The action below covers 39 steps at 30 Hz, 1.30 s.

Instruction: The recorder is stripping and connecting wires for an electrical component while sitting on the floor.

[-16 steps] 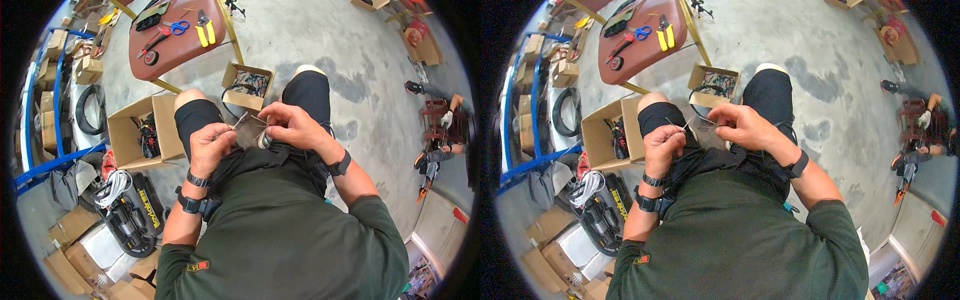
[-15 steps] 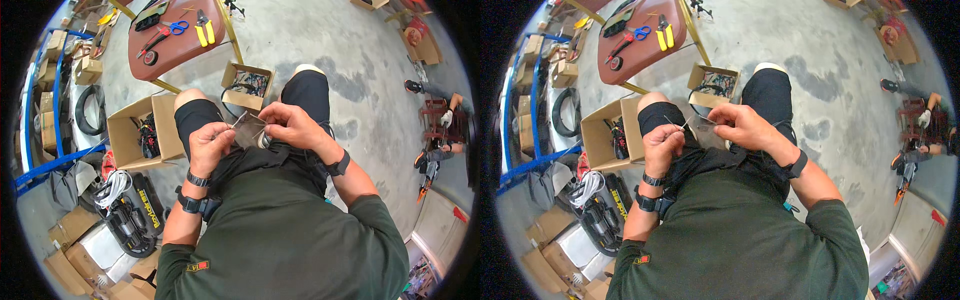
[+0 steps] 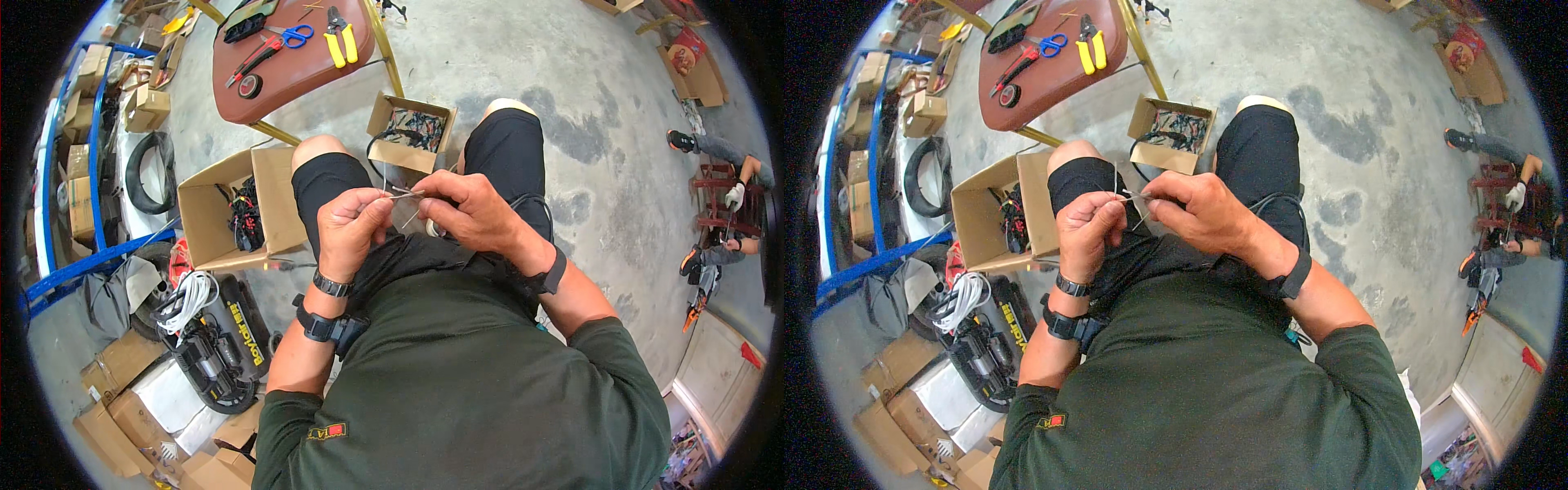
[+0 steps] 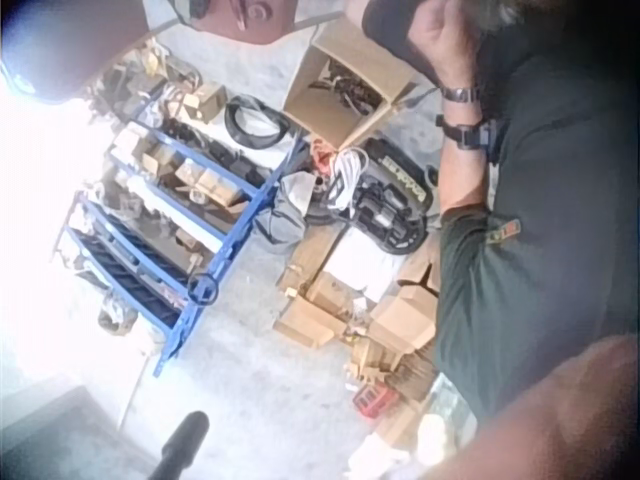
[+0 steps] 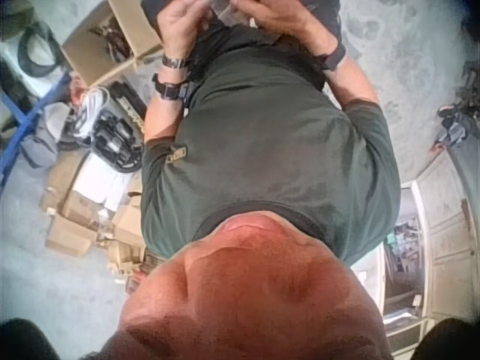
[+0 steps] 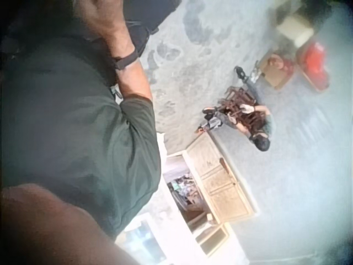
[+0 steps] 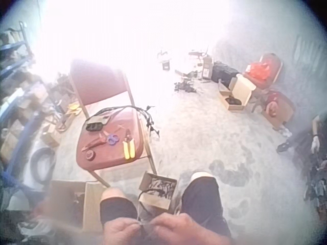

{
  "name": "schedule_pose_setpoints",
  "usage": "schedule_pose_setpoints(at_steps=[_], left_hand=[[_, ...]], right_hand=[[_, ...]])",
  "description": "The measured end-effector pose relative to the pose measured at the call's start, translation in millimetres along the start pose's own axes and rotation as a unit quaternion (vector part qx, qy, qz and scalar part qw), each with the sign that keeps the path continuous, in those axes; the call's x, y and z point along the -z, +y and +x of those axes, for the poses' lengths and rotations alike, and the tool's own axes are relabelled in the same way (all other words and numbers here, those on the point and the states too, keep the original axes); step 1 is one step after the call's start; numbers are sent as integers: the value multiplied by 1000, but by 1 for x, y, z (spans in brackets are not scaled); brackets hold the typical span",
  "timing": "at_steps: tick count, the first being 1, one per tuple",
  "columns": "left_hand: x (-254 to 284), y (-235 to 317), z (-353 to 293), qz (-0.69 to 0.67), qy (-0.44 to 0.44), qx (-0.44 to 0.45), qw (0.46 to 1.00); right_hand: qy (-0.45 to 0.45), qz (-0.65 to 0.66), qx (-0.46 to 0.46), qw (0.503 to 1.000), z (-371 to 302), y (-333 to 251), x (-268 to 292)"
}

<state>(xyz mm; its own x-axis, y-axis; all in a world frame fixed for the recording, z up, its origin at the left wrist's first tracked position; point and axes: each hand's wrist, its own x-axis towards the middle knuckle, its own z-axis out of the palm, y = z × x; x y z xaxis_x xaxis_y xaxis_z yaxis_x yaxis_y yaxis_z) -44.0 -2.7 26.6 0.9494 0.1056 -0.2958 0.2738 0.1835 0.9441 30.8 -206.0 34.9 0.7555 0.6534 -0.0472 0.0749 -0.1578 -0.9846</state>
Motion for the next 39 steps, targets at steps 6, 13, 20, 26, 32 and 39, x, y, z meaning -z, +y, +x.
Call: schedule_pose_setpoints(at_steps=[6,13,20,26,32,39], left_hand=[[-3,-3,3,-13,2,19,1000],[-4,-6,5,-23,-12,3,1000],[-1,-4,4,-42,-30,22,998],[1,-2,4,-49,-37,17,998],[1,-2,5,-42,-43,19,998],[-1,-5,4,7,-36,1,999]], right_hand=[[-11,55,-1,998,-3,10,0],[-45,103,-51,992,-3,2,3],[-39,62,-3,997,-5,8,0],[-52,61,-21,997,-3,5,1],[-56,80,-6,995,-4,13,-1],[-56,55,-21,997,-4,3,-1]])
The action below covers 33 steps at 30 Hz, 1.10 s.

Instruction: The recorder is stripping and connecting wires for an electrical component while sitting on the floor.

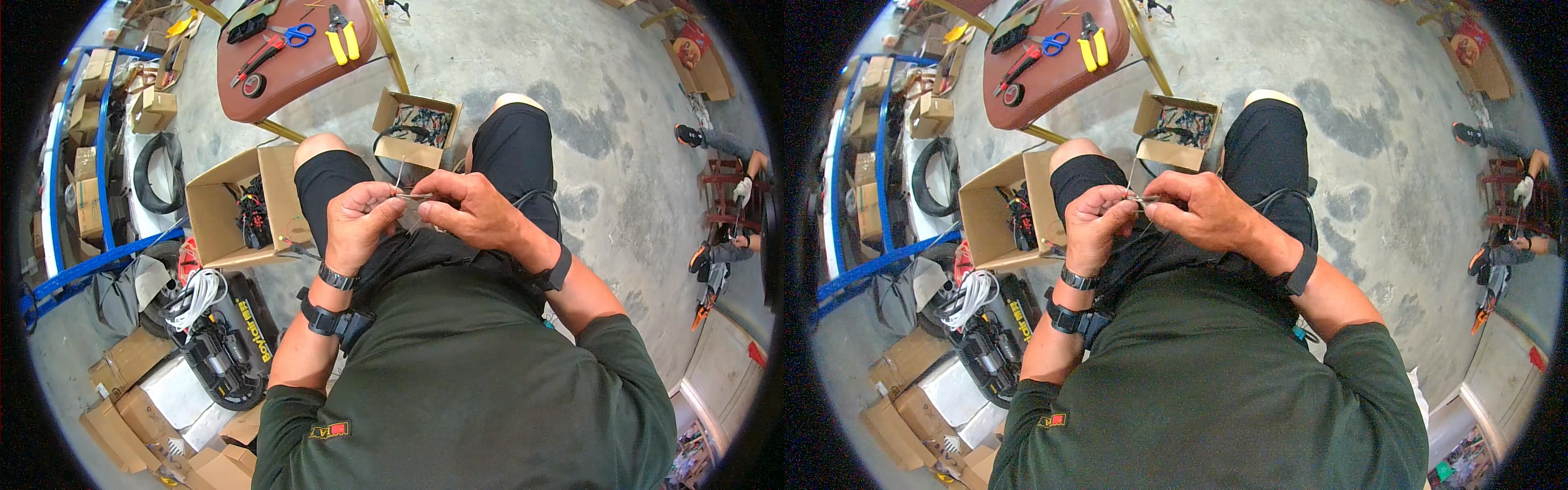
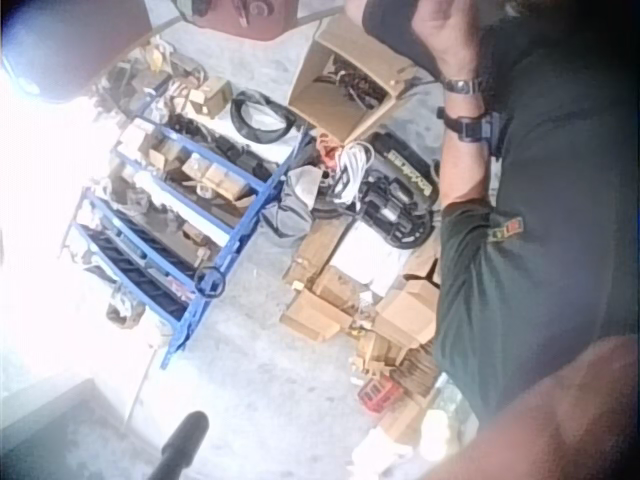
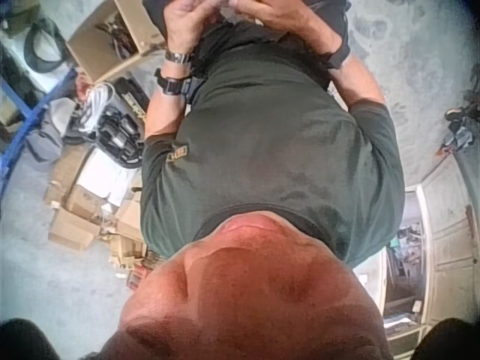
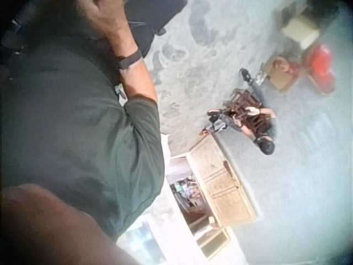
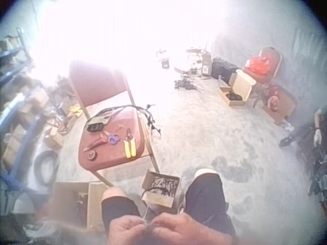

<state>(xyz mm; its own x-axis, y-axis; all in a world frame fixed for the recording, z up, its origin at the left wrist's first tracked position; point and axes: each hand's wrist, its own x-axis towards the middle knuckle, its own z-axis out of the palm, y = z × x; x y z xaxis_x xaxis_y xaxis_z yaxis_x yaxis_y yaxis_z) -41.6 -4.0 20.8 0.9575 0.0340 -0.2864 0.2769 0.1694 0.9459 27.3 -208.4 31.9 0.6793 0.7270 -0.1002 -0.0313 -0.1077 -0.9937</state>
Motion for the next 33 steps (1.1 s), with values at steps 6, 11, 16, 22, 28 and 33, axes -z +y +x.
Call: schedule_pose_setpoints(at_steps=[6,11,16,22,28,33], left_hand=[[-6,0,-3,88,20,-38,995],[-14,9,-3,258,48,-155,953],[-15,10,-4,290,51,-179,939],[-13,10,-3,346,41,-223,910],[-15,12,-2,377,37,-249,891],[-15,13,-2,383,32,-243,891]], right_hand=[[57,-35,11,998,2,-5,-3],[52,-99,45,993,11,-5,-1],[37,-60,-31,997,18,-6,-4],[39,-74,-17,996,18,-2,-9],[47,-91,-1,995,23,6,-12],[58,-106,-12,993,23,2,-13]])
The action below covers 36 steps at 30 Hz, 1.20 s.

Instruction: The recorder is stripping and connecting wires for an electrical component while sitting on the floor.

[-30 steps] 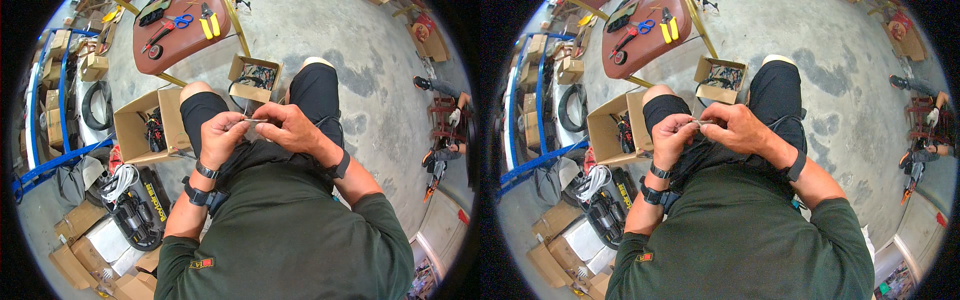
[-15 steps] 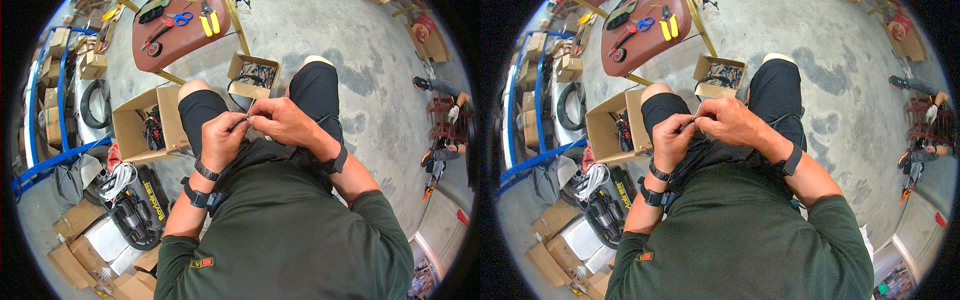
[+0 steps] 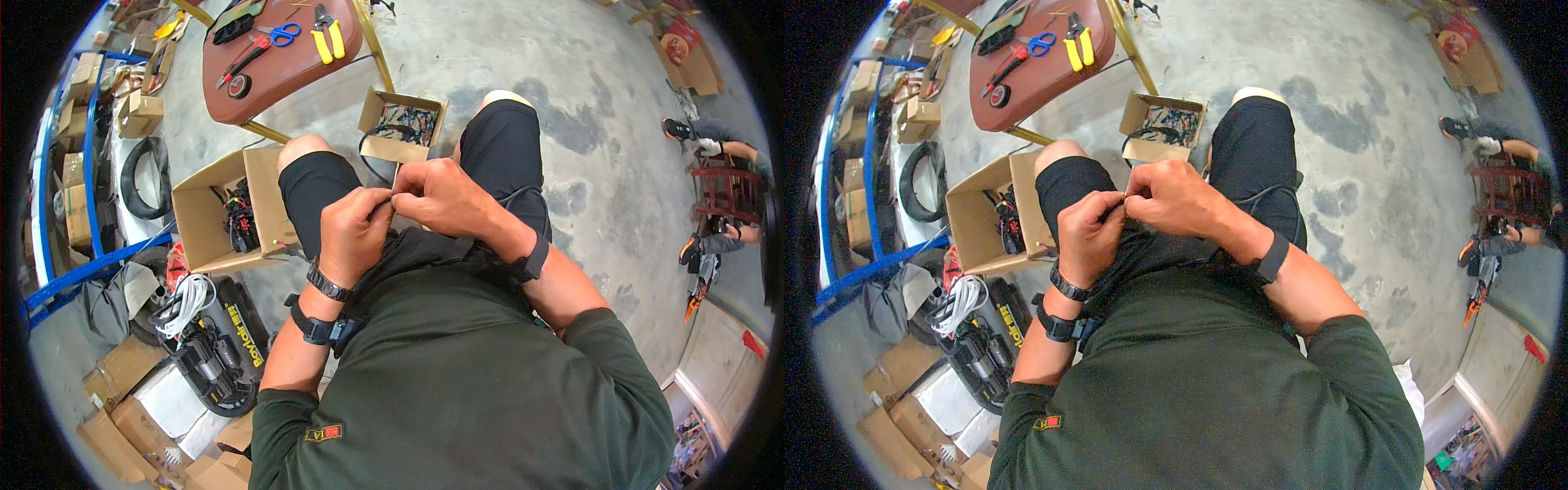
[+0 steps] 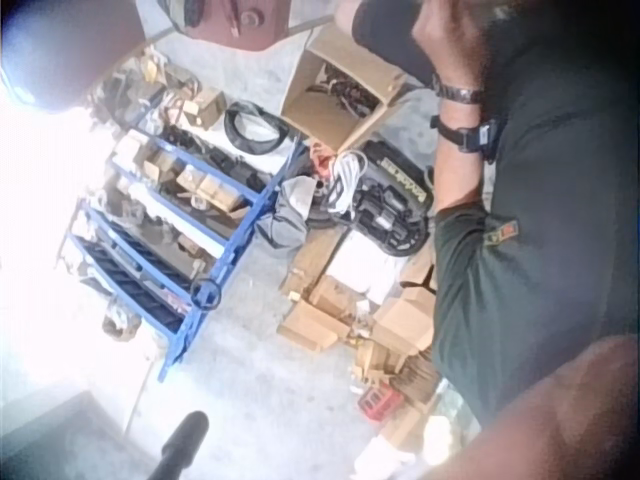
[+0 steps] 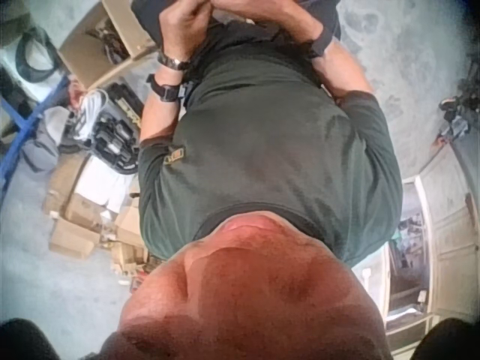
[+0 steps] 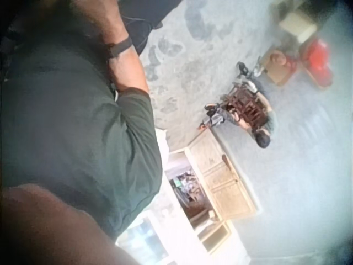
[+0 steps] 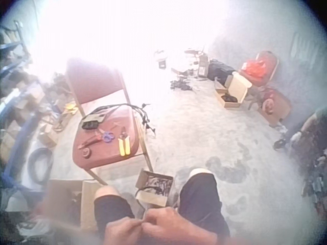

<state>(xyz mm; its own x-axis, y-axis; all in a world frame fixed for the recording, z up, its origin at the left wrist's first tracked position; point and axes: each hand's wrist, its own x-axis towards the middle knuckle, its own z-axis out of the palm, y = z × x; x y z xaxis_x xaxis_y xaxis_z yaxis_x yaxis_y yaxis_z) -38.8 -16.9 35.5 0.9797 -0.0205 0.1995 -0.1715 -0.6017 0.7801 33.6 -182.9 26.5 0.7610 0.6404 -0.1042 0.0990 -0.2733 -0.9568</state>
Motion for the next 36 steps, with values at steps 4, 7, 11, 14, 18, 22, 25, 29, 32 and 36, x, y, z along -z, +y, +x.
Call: schedule_pose_setpoints(at_steps=[4,7,11,14,18,22,25,29,32,36], left_hand=[[-1,-1,1,-2,9,-10,1000],[-1,-1,1,6,8,-17,1000],[-1,-2,1,16,6,-21,1000],[-1,-4,1,22,10,-25,999],[-2,-3,2,25,7,-29,999],[-1,-2,1,28,1,-20,999],[0,-1,1,26,-2,-15,1000],[0,0,2,10,5,-12,1000],[1,-2,1,0,-2,-6,1000],[2,-6,-2,-24,-17,25,999]], right_hand=[[7,-12,14,1000,1,3,-3],[7,-23,15,1000,1,3,-2],[6,-45,25,999,1,2,-2],[5,-45,26,999,2,2,-2],[13,-55,39,998,2,4,-3],[13,-56,46,997,2,3,-3],[21,-57,59,996,2,5,-3],[21,-50,75,996,3,6,-4],[18,-46,78,996,2,4,-3],[-37,4,33,999,3,8,1]])
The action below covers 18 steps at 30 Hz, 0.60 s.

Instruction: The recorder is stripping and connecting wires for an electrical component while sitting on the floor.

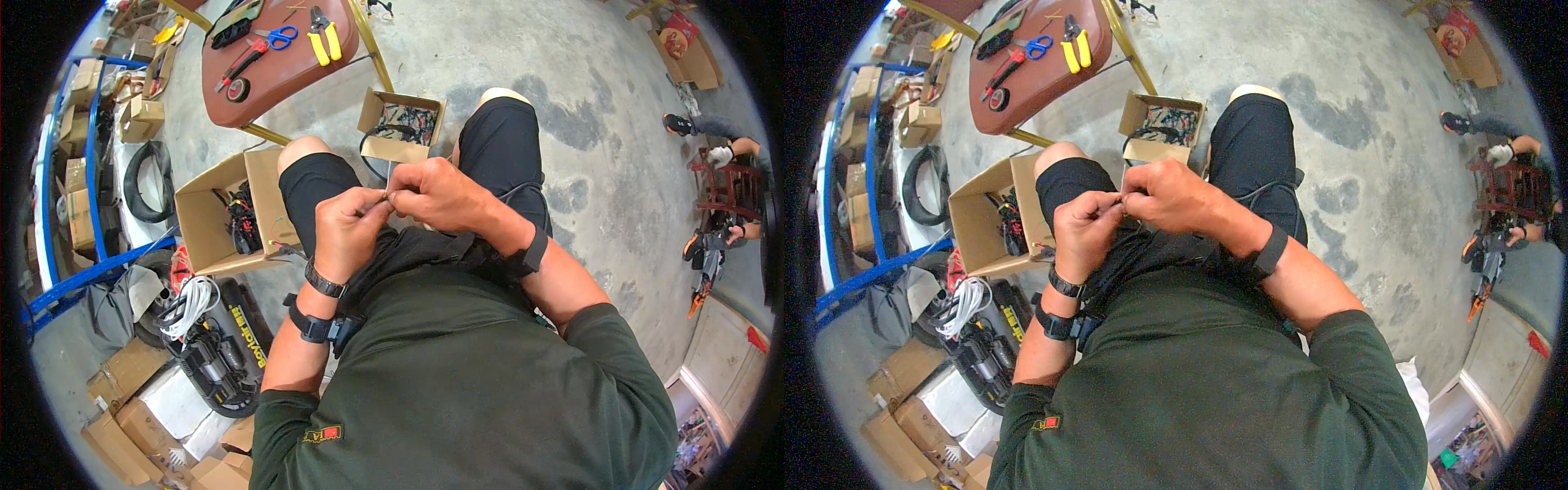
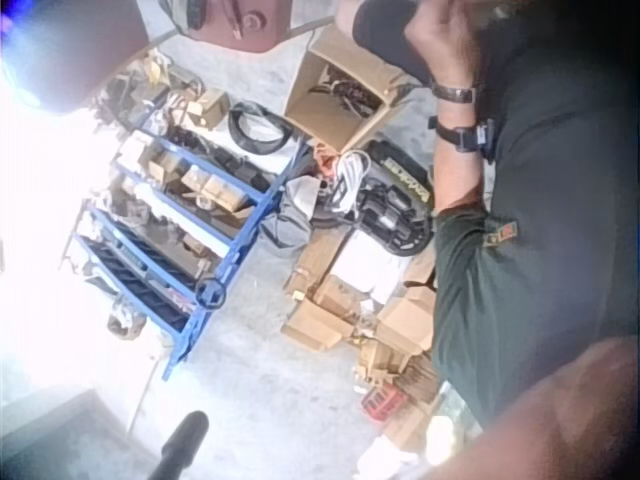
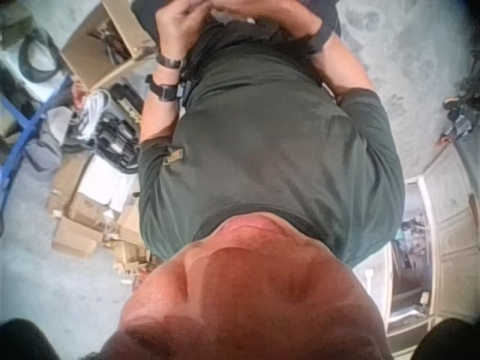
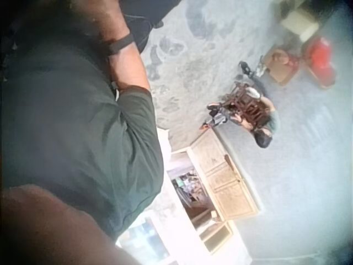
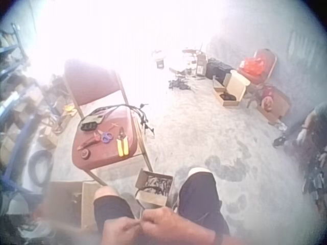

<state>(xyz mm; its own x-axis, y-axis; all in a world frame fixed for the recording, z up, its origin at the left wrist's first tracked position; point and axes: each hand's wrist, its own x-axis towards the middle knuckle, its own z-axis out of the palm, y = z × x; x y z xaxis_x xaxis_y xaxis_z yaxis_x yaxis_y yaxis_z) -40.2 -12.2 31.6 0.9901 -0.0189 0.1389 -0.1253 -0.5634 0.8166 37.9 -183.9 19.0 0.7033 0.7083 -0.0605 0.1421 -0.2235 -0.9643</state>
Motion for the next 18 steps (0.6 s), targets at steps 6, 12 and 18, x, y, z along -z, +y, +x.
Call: schedule_pose_setpoints(at_steps=[6,12,18], left_hand=[[2,-7,-2,-223,-7,220,950],[2,-13,4,-309,23,231,922],[0,-4,11,-309,27,233,922]], right_hand=[[-92,196,-96,972,5,3,11],[-100,241,-124,957,3,6,14],[-89,262,-104,955,4,18,6]])
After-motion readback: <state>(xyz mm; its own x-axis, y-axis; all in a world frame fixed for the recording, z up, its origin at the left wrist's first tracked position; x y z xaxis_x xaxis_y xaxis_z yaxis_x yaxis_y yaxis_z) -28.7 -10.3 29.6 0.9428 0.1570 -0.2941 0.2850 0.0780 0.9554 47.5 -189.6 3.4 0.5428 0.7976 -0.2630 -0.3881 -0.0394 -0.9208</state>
